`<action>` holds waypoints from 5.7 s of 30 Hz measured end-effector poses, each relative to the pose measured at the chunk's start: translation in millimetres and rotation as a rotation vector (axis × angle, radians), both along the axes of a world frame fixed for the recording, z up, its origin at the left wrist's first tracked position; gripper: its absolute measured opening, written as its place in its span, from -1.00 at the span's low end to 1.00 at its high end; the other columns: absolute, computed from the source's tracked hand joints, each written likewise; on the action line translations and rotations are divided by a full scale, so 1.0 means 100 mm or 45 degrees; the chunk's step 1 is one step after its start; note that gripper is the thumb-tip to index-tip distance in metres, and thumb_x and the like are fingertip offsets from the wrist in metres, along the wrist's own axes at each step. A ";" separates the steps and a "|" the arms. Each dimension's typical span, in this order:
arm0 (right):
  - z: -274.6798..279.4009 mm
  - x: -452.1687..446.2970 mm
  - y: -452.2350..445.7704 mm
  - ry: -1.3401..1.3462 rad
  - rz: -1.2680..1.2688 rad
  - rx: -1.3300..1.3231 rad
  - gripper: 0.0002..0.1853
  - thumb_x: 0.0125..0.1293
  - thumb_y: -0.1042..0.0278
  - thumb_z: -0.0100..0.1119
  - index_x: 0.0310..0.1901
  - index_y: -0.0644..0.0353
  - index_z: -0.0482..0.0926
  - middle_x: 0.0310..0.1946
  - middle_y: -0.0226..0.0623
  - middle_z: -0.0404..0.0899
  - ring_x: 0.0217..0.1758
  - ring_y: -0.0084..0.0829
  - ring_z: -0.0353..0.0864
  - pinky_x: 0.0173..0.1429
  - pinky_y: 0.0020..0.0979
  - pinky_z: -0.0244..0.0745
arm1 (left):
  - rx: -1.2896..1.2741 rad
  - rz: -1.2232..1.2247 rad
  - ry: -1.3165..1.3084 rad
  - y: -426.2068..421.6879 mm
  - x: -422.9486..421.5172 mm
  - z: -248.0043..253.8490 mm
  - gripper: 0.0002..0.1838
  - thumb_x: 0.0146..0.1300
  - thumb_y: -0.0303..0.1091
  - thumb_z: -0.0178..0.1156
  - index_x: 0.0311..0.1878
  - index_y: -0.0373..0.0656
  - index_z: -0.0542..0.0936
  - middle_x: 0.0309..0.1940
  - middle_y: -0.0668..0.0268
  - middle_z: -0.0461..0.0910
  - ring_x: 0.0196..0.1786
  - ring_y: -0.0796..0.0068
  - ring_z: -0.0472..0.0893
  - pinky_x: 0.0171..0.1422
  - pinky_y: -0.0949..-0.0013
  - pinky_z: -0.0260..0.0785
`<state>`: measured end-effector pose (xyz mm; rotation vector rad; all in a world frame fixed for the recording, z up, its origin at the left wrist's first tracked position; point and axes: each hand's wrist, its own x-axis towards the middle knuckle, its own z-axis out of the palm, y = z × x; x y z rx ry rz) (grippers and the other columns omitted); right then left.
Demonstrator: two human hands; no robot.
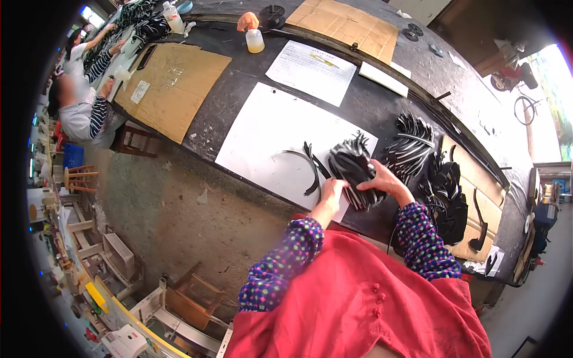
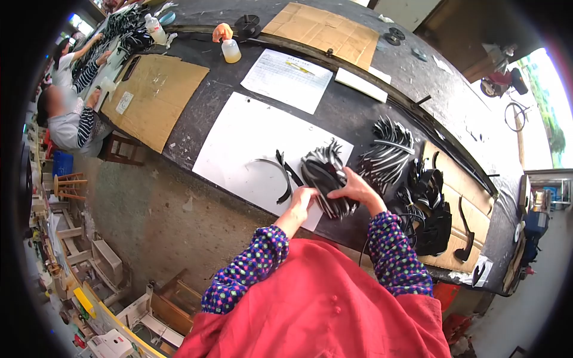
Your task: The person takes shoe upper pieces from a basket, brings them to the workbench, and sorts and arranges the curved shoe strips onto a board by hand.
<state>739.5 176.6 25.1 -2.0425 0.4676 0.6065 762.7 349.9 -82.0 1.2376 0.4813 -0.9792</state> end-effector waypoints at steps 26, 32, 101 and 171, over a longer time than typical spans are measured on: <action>-0.14 -0.08 -0.59 -0.083 -0.126 1.078 -0.17 -0.17 0.44 0.39 0.21 0.39 0.23 0.04 -0.23 0.45 0.09 -0.44 0.43 0.23 -0.44 0.25 | -0.191 0.282 -0.335 -0.55 -0.18 0.66 -0.30 -0.32 -0.64 0.25 0.03 -0.33 0.21 -0.21 0.12 0.43 -0.17 0.28 0.52 -0.09 0.31 0.44; -0.30 -0.09 -0.57 -0.096 -0.266 1.123 -0.21 -0.12 0.49 0.36 0.21 0.36 0.23 0.02 -0.28 0.47 0.05 -0.45 0.45 0.17 -0.44 0.33 | 0.297 -0.156 -0.589 -0.47 -0.01 0.56 -0.22 -0.39 -0.27 0.42 0.04 -0.33 0.42 -0.03 0.01 0.49 0.02 0.21 0.50 0.13 0.30 0.29; -0.30 0.30 0.65 -0.765 -0.758 -0.206 -0.60 0.06 0.67 0.12 -0.01 0.30 0.37 -0.02 -0.11 0.42 -0.22 -0.35 0.56 -0.12 -0.39 0.49 | -0.352 0.925 -0.084 -0.04 3.96 0.00 -0.42 0.05 0.07 0.17 0.03 -0.15 0.53 0.10 0.13 0.47 0.14 0.05 0.43 0.29 -0.02 0.17; -0.50 3.73 3.27 -1.326 0.924 -0.951 -0.50 -0.01 0.30 0.18 0.05 0.15 0.45 0.03 -0.24 0.44 0.27 -0.25 0.25 0.38 0.07 -0.10 | -0.885 1.378 0.428 1.73 2.65 -0.19 -0.54 0.31 -0.09 -0.05 0.19 -0.13 0.37 0.15 0.23 0.41 0.20 0.28 0.39 0.31 0.13 0.19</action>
